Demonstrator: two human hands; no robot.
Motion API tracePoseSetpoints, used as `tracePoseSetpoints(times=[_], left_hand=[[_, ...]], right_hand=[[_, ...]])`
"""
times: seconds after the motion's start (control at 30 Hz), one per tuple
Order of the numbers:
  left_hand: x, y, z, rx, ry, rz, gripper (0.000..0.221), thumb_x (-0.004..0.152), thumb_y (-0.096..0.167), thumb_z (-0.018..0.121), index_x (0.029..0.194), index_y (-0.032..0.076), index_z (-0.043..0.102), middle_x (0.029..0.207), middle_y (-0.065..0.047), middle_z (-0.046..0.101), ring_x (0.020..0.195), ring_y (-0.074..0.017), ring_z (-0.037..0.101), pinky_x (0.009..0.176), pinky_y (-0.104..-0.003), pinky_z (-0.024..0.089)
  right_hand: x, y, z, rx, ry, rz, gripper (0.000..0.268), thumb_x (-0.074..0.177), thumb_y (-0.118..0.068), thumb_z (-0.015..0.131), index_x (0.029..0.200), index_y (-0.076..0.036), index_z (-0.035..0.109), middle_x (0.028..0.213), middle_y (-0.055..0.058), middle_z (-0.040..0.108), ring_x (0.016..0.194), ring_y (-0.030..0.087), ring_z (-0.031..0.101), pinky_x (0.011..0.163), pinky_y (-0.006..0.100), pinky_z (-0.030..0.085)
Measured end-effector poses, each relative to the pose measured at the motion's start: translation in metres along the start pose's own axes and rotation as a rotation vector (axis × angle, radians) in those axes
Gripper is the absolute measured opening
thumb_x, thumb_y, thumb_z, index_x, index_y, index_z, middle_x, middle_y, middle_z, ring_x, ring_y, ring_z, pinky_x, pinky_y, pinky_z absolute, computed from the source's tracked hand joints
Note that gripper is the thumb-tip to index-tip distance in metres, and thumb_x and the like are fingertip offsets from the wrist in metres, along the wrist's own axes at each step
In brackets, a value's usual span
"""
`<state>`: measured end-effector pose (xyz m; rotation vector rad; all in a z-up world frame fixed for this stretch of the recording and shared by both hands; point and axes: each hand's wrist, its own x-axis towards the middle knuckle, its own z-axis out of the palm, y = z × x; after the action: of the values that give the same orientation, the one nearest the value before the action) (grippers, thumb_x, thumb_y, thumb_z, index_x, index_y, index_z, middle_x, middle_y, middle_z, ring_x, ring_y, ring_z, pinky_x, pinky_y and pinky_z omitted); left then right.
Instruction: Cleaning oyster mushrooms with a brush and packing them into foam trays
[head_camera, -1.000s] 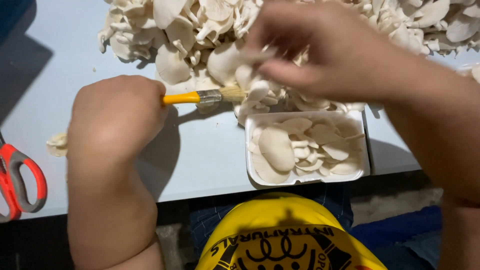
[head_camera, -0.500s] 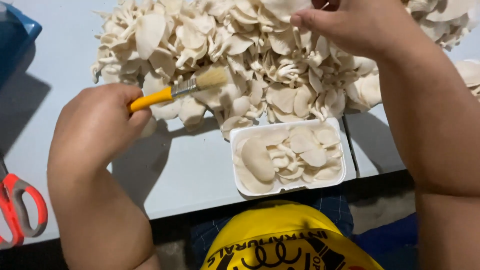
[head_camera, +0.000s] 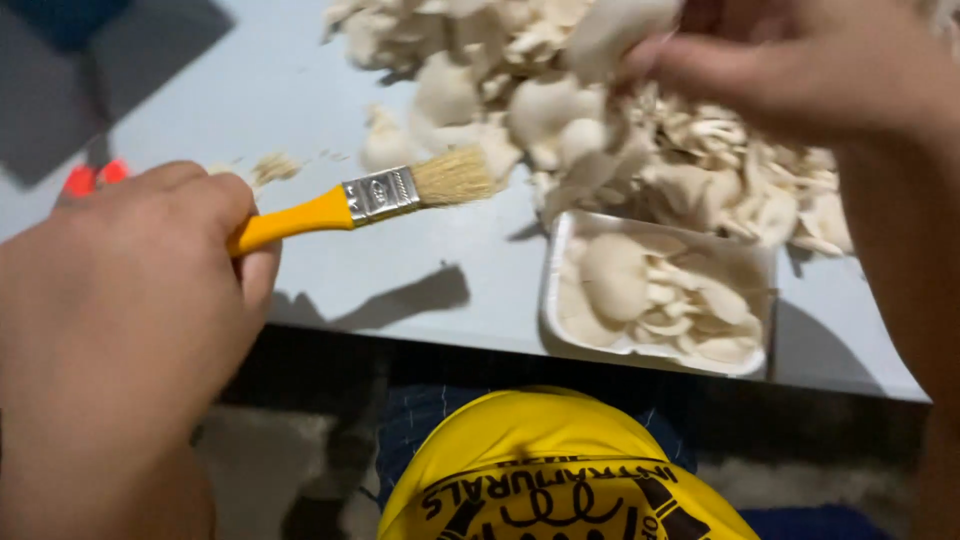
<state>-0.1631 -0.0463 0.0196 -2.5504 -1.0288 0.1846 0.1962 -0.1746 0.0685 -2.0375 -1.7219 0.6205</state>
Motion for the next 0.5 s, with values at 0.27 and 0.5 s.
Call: tracePoseSetpoints(times=[0.27, 0.5], left_hand=[[-0.076, -0.009, 0.036, 0.101, 0.189, -0.15, 0.023, 0.093, 0.03, 0.072, 0.084, 0.027, 0.051, 0.083, 0.008, 0.052, 0.079, -0.016, 0.06, 0.054, -0.032, 0.029], [-0.087, -0.016, 0.07, 0.361, 0.053, -0.172, 0.017, 0.092, 0.026, 0.061, 0.079, 0.032, 0.052, 0.08, 0.012, 0.05, 0.067, -0.0107, 0.052, 0.051, -0.027, 0.028]], right_hand=[[0.063, -0.107, 0.083, 0.166, -0.488, 0.267, 0.014, 0.099, -0.021, 0.066, 0.103, -0.013, 0.076, 0.084, 0.001, 0.081, 0.078, 0.009, 0.075, 0.079, 0.025, 0.055], [0.077, -0.108, 0.111, 0.286, -0.527, 0.109, 0.02, 0.102, -0.019, 0.068, 0.084, -0.009, 0.069, 0.077, -0.001, 0.08, 0.051, 0.006, 0.044, 0.048, 0.023, 0.032]])
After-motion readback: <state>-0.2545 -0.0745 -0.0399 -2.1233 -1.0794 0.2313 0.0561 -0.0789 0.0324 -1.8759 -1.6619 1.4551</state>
